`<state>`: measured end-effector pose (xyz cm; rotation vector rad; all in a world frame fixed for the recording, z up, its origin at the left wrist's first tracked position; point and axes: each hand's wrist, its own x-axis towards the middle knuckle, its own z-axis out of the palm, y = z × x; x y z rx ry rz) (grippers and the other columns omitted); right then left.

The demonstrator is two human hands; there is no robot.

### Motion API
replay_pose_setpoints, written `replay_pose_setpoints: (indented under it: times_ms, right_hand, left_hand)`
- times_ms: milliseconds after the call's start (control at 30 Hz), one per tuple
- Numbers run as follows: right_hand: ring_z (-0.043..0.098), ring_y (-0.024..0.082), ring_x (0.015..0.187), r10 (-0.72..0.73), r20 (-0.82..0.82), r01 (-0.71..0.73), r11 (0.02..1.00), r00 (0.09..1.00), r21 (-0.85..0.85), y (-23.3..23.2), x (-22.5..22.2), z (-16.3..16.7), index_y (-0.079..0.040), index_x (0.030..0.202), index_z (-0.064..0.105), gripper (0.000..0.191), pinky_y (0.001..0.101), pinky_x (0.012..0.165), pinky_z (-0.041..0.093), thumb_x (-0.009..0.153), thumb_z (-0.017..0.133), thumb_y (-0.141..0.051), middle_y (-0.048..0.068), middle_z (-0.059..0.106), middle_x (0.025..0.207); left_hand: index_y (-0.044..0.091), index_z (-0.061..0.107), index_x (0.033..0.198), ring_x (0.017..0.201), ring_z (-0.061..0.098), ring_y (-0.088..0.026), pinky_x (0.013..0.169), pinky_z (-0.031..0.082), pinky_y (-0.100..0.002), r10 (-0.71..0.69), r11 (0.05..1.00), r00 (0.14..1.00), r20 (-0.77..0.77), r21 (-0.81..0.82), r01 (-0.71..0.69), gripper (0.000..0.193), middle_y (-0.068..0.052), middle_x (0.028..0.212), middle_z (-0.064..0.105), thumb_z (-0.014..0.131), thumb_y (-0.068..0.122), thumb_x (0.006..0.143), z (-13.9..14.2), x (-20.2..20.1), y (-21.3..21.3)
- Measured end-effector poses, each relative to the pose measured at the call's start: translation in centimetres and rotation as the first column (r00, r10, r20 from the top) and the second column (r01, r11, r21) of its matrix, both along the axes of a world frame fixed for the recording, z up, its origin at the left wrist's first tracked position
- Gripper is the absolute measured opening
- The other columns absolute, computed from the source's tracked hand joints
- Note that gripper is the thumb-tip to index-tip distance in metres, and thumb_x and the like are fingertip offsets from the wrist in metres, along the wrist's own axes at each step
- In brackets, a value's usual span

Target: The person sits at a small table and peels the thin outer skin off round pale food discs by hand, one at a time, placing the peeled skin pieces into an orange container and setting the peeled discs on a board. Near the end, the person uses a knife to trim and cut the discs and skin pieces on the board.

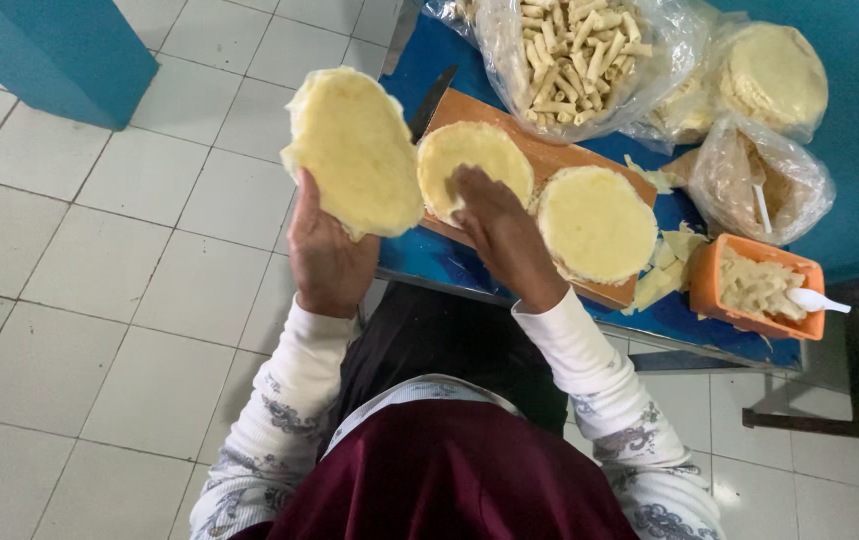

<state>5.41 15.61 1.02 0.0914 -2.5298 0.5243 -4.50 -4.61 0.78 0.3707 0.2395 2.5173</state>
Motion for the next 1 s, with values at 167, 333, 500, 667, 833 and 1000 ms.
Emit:
replay_pose_setpoints:
  times_ms: [167, 333, 500, 667, 833, 1000]
  right_hand:
    - [0.065, 0.030, 0.123, 0.018, -0.126, -0.052, 0.961, 0.992, -0.271, -3.2, 1.5, 4.5, -0.006, 0.127, 0.067, 0.033, 0.0394, 0.105, 0.053, 0.099, 0.073, -0.024, 0.013, 0.066, 0.129]
    - [0.067, 0.031, 0.104, -0.034, -0.189, -0.012, 0.972, 0.981, -0.234, -5.8, 1.0, 6.1, -0.004, 0.109, 0.066, 0.029, 0.0391, 0.089, 0.056, 0.089, 0.082, -0.017, 0.014, 0.066, 0.110]
    - [0.071, 0.026, 0.095, -0.048, -0.195, -0.015, 0.951, 0.980, -0.310, -5.8, 1.8, 6.2, -0.003, 0.106, 0.066, 0.025, 0.0346, 0.082, 0.059, 0.090, 0.082, -0.011, 0.011, 0.067, 0.109]
    - [0.072, 0.020, 0.090, -0.074, -0.184, -0.010, 0.908, 0.980, -0.420, -5.3, 2.0, 5.1, -0.001, 0.102, 0.068, 0.008, 0.0299, 0.078, 0.060, 0.096, 0.073, -0.003, 0.009, 0.070, 0.106]
    - [0.068, 0.010, 0.091, 0.028, -0.092, -0.081, 0.757, 0.995, -0.648, -3.3, 2.1, 3.7, 0.000, 0.102, 0.068, 0.005, 0.0257, 0.080, 0.059, 0.102, 0.067, -0.005, 0.003, 0.069, 0.106]
    - [0.061, 0.006, 0.087, 0.161, 0.008, -0.053, 0.368, 0.987, -0.928, -1.8, 2.4, 2.3, -0.001, 0.108, 0.068, 0.013, 0.0222, 0.079, 0.053, 0.106, 0.063, -0.013, -0.001, 0.066, 0.097]
  left_hand:
    - [0.005, 0.031, 0.161, 0.144, 0.046, -0.029, 0.123, 0.036, -0.045, -0.145, 0.987, 0.989, -0.019, 0.065, 0.146, 0.059, -0.013, 0.156, 0.047, 0.028, 0.044, 0.116, -0.8, 1.7, 2.7]
    - [0.006, 0.028, 0.163, 0.147, 0.043, -0.027, 0.129, 0.031, -0.041, -0.009, 0.981, 0.937, -0.350, -0.186, -0.060, 0.057, -0.012, 0.159, 0.043, 0.031, 0.043, 0.119, -1.7, 3.6, 5.2]
    - [0.014, 0.021, 0.167, 0.147, 0.040, -0.026, 0.124, 0.031, -0.041, -0.176, 0.984, 0.978, -0.110, -0.024, 0.175, 0.064, -0.011, 0.161, 0.037, 0.021, 0.050, 0.115, -1.1, 4.5, 5.4]
    - [0.018, 0.012, 0.169, 0.153, 0.034, -0.022, 0.128, 0.028, -0.037, -0.138, 0.990, 0.980, -0.146, -0.053, 0.131, 0.063, -0.007, 0.168, 0.029, 0.024, 0.047, 0.113, -0.1, 5.5, 5.7]
    - [0.011, 0.022, 0.165, 0.145, 0.042, -0.017, 0.120, 0.035, -0.033, -0.091, 0.985, 0.963, -0.254, -0.164, 0.049, 0.058, -0.005, 0.160, 0.040, 0.043, 0.028, 0.114, -0.4, 5.7, 5.6]
    - [0.000, 0.047, 0.149, 0.120, 0.059, -0.013, 0.101, 0.049, -0.030, -0.063, 0.965, 0.962, -0.266, -0.261, -0.008, 0.039, -0.005, 0.133, 0.062, 0.054, 0.016, 0.115, -1.3, 5.7, 6.0]
